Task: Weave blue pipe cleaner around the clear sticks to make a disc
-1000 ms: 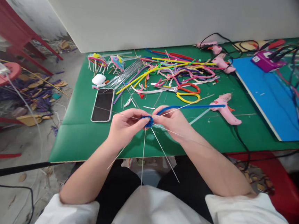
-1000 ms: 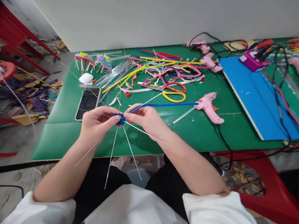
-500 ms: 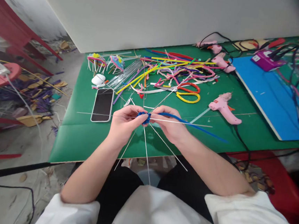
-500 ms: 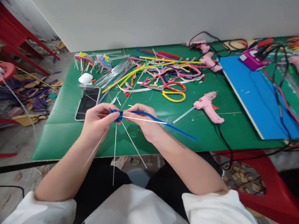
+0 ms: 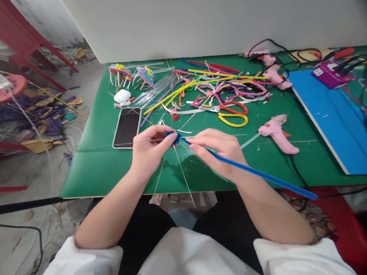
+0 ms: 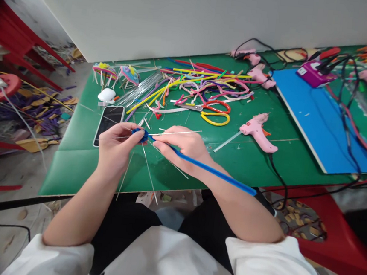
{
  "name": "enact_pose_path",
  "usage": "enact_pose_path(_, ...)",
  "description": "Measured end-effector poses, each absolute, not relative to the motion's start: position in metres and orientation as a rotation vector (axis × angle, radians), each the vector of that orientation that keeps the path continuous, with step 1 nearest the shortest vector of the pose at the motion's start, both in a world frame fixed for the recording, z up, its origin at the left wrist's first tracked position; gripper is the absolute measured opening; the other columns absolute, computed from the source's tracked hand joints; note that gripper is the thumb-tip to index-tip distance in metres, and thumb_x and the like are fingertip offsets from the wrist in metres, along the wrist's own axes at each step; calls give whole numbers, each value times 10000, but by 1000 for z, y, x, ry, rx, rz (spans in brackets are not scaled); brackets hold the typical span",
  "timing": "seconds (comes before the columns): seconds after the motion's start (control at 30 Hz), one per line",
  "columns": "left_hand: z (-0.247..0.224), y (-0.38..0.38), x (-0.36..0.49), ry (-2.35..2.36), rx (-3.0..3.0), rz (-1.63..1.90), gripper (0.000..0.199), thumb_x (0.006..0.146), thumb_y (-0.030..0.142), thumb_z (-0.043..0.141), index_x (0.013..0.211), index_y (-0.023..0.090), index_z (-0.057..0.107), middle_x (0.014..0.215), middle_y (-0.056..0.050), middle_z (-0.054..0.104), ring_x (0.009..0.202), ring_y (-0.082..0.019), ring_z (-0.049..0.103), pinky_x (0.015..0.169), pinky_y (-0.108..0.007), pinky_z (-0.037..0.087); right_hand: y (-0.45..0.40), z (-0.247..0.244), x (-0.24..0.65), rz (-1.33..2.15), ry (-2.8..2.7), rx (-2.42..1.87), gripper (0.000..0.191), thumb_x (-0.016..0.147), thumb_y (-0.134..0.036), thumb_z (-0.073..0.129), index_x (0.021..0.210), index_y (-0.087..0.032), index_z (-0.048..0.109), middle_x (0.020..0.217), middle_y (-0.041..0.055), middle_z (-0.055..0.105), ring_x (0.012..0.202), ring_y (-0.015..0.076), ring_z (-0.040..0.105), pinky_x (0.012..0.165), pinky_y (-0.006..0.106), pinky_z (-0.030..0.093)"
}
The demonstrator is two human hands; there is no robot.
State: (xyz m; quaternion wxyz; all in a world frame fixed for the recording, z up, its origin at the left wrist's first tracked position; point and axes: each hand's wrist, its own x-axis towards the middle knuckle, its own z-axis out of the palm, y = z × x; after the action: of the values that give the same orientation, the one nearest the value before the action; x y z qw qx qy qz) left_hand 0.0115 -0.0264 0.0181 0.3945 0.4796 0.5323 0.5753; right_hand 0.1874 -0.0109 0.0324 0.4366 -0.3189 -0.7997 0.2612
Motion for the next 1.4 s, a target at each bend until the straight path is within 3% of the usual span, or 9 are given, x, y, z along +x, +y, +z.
enact_pose_path(0.2,19,-30,13,1510,1420,1476,133,698,276,716,790,182,696,762,-7,691,654,-106,636,611,-202,530,-19,45,198,494,-2143,-1027,127,814,-232,597,865,-199,709,812,33,710,759,161,626,727,293,485)
enact_pose_path(0.47,13,-29,14,1570,1437,1492,129,711,280,704,797,184,697,756,-1,691,638,-100,629,547,-187,509,-38,39,182,-259,-2190,-1089,151,819,-180,566,712,-177,673,664,25,669,688,166,563,622,315,391)
enact_pose_path(0.67,8,-27,15,1599,1520,1450,111,723,270,688,798,189,691,721,13,688,584,-83,611,525,-178,496,-43,27,166,-401,-2186,-1042,151,795,-150,590,654,-190,627,624,-14,631,737,154,520,867,362,378)
enact_pose_path(0.77,6,-27,17,1605,1611,1411,90,730,245,676,802,192,688,716,17,691,613,-86,623,546,-171,495,-41,23,164,-365,-2193,-1002,189,803,-148,574,623,-190,611,616,-13,625,729,147,513,843,341,389)
enact_pose_path(0.93,6,-28,20,1564,1782,1235,75,744,209,647,799,193,695,735,14,704,650,-89,627,585,-168,496,-33,26,171,-202,-2225,-946,216,820,-175,552,616,-180,624,624,3,637,716,154,528,667,307,395)
enact_pose_path(1.17,9,-25,14,1456,1740,970,122,741,284,657,802,185,696,742,-9,694,633,-109,612,558,-198,478,-20,48,204,282,-2282,-1010,145,796,-253,630,682,-172,670,712,18,687,725,163,589,663,299,445)
enact_pose_path(1.4,16,-24,11,1268,1437,853,150,693,286,711,759,155,679,703,-23,672,576,-100,593,509,-197,467,-17,65,223,897,-2004,-1176,91,721,-306,704,701,-217,697,602,-32,660,508,102,572,455,237,417)
